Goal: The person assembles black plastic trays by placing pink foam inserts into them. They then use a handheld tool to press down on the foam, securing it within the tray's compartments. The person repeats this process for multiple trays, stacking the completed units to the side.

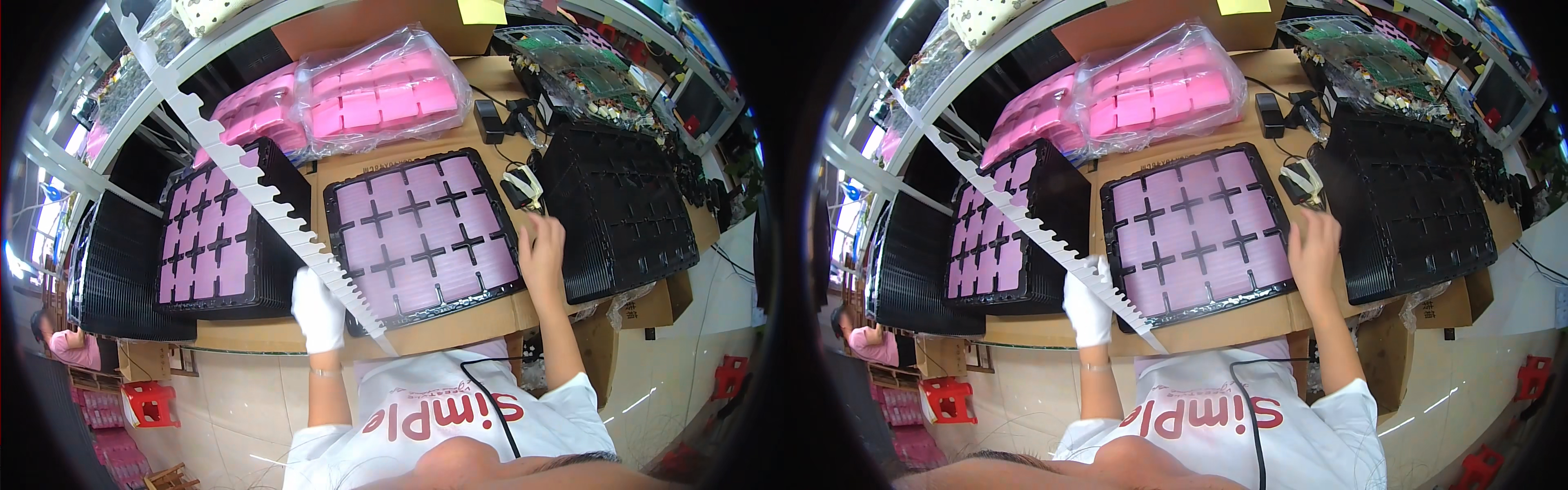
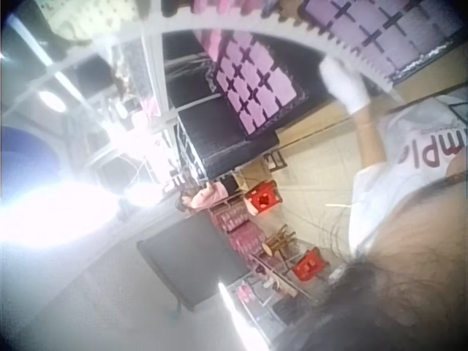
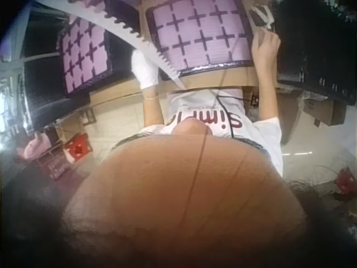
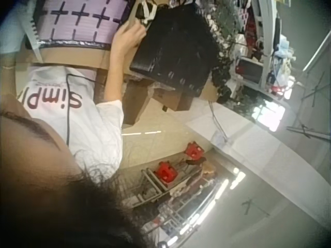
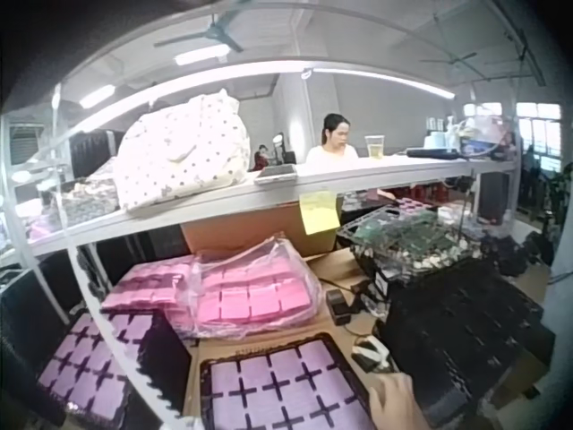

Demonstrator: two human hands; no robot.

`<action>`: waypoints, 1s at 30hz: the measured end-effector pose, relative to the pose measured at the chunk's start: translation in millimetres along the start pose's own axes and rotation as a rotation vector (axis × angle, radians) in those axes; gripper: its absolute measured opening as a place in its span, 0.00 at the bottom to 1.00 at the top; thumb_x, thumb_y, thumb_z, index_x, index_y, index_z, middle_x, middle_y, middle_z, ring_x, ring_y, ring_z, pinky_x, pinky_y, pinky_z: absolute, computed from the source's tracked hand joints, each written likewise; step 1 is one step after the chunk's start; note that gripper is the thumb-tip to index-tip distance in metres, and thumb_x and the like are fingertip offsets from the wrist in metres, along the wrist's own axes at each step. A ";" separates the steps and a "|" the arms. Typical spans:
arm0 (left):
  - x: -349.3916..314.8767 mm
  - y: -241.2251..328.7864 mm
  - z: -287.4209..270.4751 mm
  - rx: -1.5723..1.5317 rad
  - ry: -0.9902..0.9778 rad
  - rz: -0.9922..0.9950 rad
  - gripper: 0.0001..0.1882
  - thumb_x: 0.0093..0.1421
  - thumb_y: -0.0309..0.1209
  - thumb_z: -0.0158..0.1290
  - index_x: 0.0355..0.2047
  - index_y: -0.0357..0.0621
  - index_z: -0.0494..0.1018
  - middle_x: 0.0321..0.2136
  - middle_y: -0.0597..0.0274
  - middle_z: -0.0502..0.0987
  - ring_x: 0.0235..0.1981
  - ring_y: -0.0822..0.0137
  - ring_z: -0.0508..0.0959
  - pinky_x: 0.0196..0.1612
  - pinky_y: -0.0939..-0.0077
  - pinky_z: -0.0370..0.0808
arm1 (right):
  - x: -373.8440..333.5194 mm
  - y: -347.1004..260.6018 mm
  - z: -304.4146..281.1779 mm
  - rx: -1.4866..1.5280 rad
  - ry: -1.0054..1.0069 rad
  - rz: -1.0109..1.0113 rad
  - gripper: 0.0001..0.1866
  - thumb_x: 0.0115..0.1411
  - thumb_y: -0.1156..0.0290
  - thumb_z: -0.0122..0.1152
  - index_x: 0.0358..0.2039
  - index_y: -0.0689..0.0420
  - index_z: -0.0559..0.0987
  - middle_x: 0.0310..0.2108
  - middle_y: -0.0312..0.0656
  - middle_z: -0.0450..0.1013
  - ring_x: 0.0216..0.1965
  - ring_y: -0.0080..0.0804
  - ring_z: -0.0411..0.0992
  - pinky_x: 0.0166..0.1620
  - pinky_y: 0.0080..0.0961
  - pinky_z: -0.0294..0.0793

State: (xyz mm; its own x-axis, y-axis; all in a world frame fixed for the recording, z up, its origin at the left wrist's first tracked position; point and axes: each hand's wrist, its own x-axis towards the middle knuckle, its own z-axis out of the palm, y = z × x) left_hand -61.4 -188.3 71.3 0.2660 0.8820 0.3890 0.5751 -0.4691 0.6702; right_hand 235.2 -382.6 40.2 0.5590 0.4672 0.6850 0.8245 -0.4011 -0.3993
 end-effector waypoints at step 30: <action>-38.2 -27.3 -37.2 0.247 -0.529 0.790 0.15 0.53 0.30 0.58 0.43 0.46 0.76 0.45 0.57 0.77 0.52 0.56 0.74 0.62 0.55 0.62 | -41.1 25.9 -42.9 0.180 -0.660 -0.404 0.15 0.58 0.66 0.60 0.43 0.58 0.81 0.45 0.41 0.77 0.55 0.36 0.71 0.67 0.52 0.52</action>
State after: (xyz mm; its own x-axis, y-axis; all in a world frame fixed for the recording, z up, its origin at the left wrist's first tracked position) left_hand -116.0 -210.9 61.6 0.9214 0.2531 0.2948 0.2120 -0.9634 0.1644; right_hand 229.8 -446.1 27.8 0.1037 0.9424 0.3181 0.9449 0.0065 -0.3274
